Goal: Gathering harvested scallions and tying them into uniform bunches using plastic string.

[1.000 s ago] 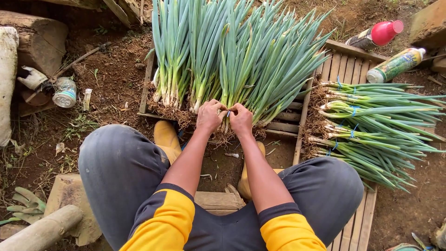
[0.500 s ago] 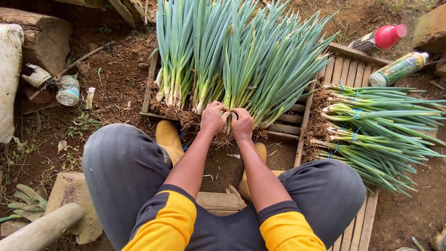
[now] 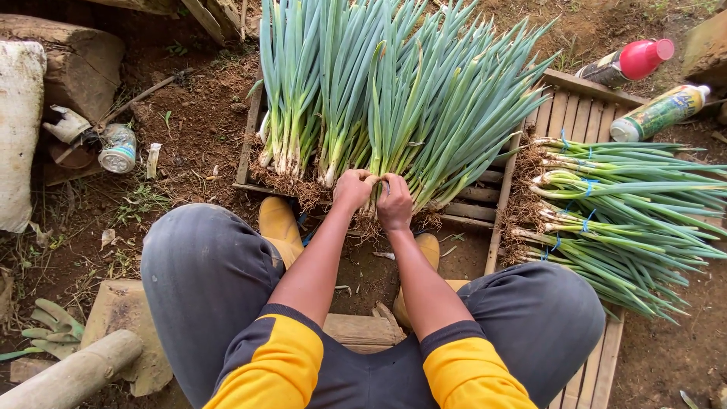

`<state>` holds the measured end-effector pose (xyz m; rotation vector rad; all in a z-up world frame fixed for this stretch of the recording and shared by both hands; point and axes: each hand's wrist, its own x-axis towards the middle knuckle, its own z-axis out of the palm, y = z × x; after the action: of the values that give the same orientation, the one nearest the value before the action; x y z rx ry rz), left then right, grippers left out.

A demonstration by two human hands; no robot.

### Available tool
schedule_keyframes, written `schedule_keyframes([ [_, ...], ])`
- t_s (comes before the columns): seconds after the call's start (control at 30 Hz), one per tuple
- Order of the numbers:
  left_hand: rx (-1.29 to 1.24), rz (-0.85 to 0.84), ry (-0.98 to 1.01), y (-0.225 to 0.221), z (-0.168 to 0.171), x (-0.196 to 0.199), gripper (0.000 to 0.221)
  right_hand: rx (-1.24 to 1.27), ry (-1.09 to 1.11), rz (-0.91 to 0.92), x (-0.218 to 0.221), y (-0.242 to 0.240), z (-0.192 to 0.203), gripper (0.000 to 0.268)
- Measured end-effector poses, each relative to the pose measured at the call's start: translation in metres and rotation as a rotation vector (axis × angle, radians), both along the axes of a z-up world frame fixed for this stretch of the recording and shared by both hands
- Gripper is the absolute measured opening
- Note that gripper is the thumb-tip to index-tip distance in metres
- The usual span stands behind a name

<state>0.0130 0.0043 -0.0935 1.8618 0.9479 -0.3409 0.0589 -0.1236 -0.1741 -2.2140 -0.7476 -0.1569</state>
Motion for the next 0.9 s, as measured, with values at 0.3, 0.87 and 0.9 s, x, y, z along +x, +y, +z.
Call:
schedule_keyframes([
  [0.3, 0.114, -0.121, -0.074, 0.008, 0.003, 0.004, 0.015, 0.05, -0.076, -0.002, -0.005, 0.005, 0.034, 0.025],
  [0.87, 0.066, -0.195, -0.111, 0.017, -0.006, 0.017, 0.014, 0.115, 0.011, -0.055, 0.009, 0.001, -0.005, 0.015],
  [0.9, 0.069, -0.202, -0.105, 0.018, -0.001, 0.016, 0.014, 0.132, 0.051, -0.067, 0.009, 0.001, -0.007, 0.013],
])
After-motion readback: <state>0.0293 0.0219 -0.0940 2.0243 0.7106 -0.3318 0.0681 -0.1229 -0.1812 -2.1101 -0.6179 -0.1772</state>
